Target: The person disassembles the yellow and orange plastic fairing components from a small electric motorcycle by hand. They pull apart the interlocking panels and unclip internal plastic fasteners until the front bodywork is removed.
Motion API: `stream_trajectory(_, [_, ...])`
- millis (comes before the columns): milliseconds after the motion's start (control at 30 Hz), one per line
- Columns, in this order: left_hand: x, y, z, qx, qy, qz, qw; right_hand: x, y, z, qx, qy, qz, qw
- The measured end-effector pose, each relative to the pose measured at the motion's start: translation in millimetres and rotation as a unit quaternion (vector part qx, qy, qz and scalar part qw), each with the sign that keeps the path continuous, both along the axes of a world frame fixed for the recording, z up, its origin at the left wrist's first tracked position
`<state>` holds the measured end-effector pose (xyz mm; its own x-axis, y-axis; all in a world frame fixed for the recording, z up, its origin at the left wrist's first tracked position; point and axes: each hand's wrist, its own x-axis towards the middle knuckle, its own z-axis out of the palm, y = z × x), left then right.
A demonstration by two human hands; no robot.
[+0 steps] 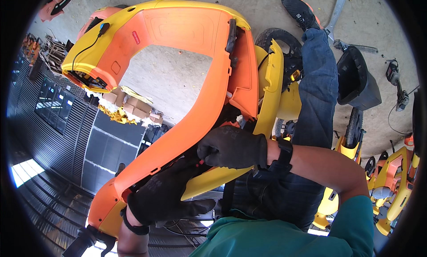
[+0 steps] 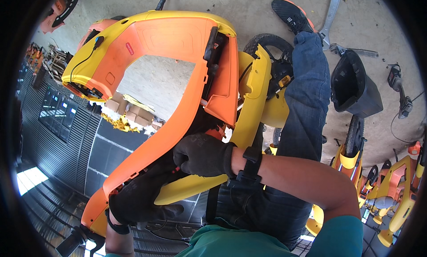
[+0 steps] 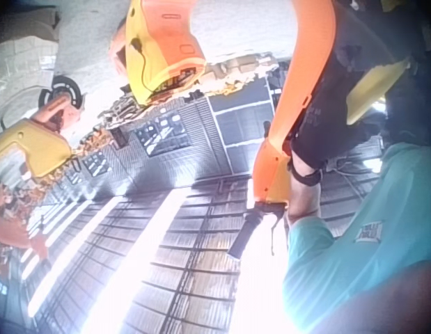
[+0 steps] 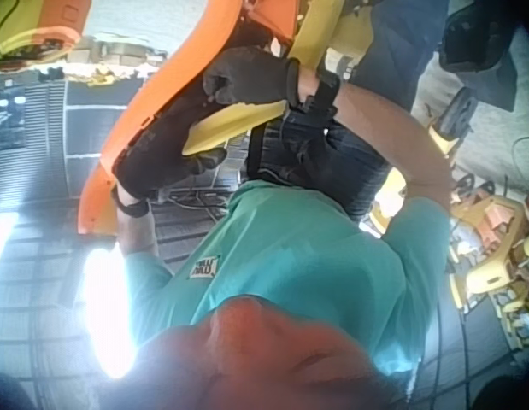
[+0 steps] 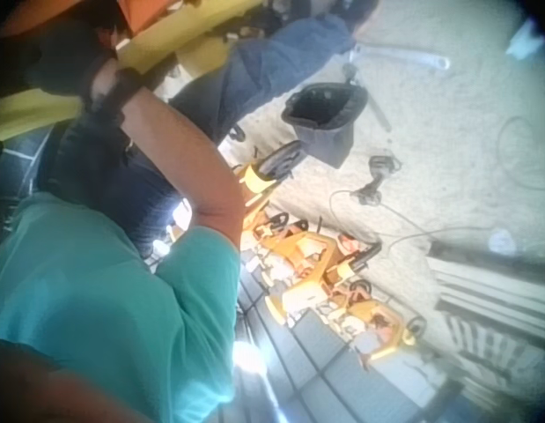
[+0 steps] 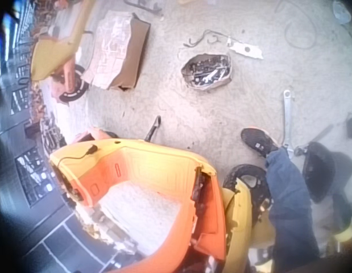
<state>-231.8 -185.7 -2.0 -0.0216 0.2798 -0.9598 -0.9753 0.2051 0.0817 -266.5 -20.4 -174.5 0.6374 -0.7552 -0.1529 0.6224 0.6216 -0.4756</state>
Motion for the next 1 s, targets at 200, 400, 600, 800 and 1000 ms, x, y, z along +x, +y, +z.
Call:
stream_trajectory(200, [3.7,2.2,1.7,-0.005,-0.058,0.045,0.997,0.2,-1.0,-1.4,0.009,-0.008,0.004,1.000])
stream_trajectory(400, [9.8,0.6,2.0,0.006,-0.006,0.026,1.000,-1.3,0.9,0.0,0.004,0.001,0.006,1.000])
stream_trajectory(600, [1.7,-3.7,-0.4,0.019,-0.038,0.006,0.999,-1.3,1.5,2.6,0.010,0.017,0.003,1.000])
stream_trajectory(800, [6.3,-2.6,2.8,0.009,-0.011,0.006,1.000,-1.5,1.1,4.0,-0.002,0.019,-0.012,1.000])
stream_trajectory(1000, [4.6,3.2,5.1,-0.071,-0.069,0.078,0.992,-0.5,2.8,0.4,-0.033,0.033,-0.018,0.999])
